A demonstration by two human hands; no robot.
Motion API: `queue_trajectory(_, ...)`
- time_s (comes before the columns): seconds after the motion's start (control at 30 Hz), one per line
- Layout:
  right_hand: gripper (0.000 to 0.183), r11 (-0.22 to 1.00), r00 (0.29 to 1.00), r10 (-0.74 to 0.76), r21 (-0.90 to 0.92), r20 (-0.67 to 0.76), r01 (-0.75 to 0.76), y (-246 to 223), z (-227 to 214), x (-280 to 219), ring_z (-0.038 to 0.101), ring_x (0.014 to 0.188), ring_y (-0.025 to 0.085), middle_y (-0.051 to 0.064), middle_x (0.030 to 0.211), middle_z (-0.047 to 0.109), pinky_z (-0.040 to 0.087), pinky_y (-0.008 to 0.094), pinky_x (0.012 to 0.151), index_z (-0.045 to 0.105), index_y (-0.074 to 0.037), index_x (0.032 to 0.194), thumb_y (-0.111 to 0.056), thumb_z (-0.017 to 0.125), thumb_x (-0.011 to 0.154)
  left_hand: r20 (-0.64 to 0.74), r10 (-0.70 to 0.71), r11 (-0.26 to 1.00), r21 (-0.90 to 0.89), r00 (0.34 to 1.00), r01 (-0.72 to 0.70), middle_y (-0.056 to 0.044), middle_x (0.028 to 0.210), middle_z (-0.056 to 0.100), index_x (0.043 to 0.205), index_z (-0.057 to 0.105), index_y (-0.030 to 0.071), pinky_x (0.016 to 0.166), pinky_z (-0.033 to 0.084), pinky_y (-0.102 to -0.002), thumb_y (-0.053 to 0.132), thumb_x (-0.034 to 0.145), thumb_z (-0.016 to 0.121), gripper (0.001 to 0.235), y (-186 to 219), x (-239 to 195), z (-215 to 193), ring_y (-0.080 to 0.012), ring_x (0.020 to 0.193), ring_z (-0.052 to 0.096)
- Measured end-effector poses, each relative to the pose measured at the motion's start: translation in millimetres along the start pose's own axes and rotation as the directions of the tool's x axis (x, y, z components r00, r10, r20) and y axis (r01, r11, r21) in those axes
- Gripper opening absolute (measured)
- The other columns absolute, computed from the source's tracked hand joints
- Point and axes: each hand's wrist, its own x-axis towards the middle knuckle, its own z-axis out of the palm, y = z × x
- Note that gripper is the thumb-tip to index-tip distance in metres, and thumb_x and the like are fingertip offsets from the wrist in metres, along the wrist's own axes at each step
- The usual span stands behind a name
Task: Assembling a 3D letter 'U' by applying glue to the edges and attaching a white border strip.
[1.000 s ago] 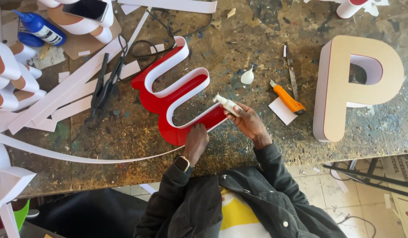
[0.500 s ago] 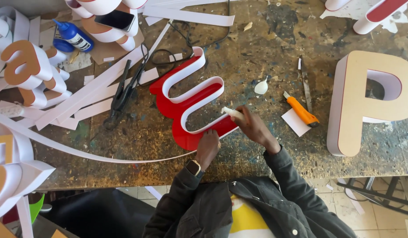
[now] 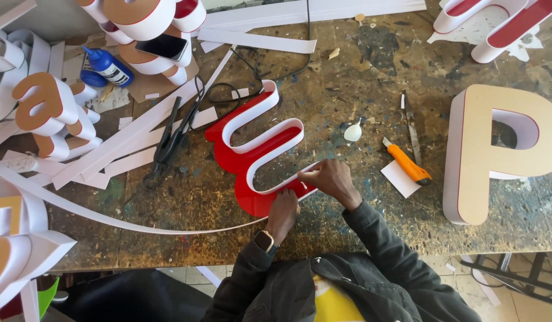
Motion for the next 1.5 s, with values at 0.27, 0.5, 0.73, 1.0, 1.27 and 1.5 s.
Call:
queue_trajectory(0.27, 0.062, 0.994, 0.994, 0.031, 0.101, 0.107, -0.042, -18, -4, -11, 0.079, 0.093, 0.050, 0.022, 0.087, 0.083, 0.062, 0.056, 0.083, 0.095, -0.030, 0.091, -0.088, 0.076, 0.083, -0.026, -0.030, 1.000, -0.004, 0.999, 0.030, -0.024, 0.113, 0.072, 0.121, 0.069, -0.007, 0.076, 0.072, -0.047, 0.017, 0.104, 0.068, 0.030, 1, 0, 15, -0.0417, 0.112, 0.078)
queue_trajectory(0.5, 0.050, 0.930, 0.999, 0.026, 0.366, -0.037, -0.010, 19, -22, -20, 0.077, 0.104, 0.056, 0.022, 0.098, 0.085, 0.055, 0.063, 0.085, 0.096, -0.024, 0.106, -0.068, 0.079, 0.089, -0.028, -0.028, 0.999, 0.027, 0.999, 0.029, -0.026, 0.108, 0.073, 0.118, 0.070, -0.008, 0.072, 0.072, -0.044, 0.015, 0.106, 0.067, 0.026, 9, -7, -15, -0.0392, 0.106, 0.079)
queue_trajectory(0.73, 0.060, 0.968, 0.918, 0.171, 0.236, -0.357, -0.089, 150, -12, 24, 0.078, 0.106, 0.045, 0.017, 0.100, 0.082, 0.056, 0.059, 0.091, 0.081, -0.024, 0.120, -0.081, 0.079, 0.102, -0.052, -0.032, 0.989, 0.141, 0.998, 0.039, -0.017, 0.100, 0.072, 0.111, 0.072, -0.004, 0.067, 0.072, -0.037, 0.021, 0.105, 0.068, 0.026, 18, -7, -28, -0.0300, 0.100, 0.080)
queue_trajectory(1.0, 0.036, 0.974, 0.788, -0.041, 0.153, -0.614, 0.170, 167, 28, 11, 0.070, 0.106, 0.042, 0.014, 0.112, 0.064, 0.056, 0.057, 0.096, 0.071, -0.010, 0.123, -0.028, 0.092, 0.101, -0.054, -0.008, 0.996, 0.089, 0.999, 0.013, -0.017, 0.104, 0.070, 0.109, 0.069, -0.003, 0.067, 0.070, -0.038, 0.022, 0.103, 0.068, 0.025, 17, 5, -18, -0.0316, 0.102, 0.078)
queue_trajectory(1.27, 0.039, 0.925, 0.965, 0.090, 0.381, -0.245, 0.010, 92, 37, -27, 0.075, 0.086, 0.042, 0.012, 0.088, 0.069, 0.053, 0.060, 0.079, 0.063, -0.015, 0.120, -0.044, 0.083, 0.104, 0.010, 0.095, 0.896, 0.434, 0.995, -0.090, -0.007, 0.093, 0.073, 0.099, 0.076, 0.010, 0.084, 0.066, -0.035, 0.033, 0.103, 0.072, 0.024, 29, 11, -41, -0.0235, 0.096, 0.077)
queue_trajectory(1.5, 0.051, 0.912, 0.987, 0.149, 0.395, -0.066, -0.112, 79, 47, -37, 0.072, 0.072, 0.036, 0.007, 0.073, 0.062, 0.055, 0.051, 0.074, 0.055, -0.016, 0.103, -0.062, 0.074, 0.112, 0.035, 0.086, 0.935, 0.342, 0.996, -0.093, -0.011, 0.097, 0.073, 0.103, 0.073, 0.006, 0.083, 0.065, -0.037, 0.030, 0.102, 0.078, 0.024, 31, 28, -32, -0.0260, 0.094, 0.078)
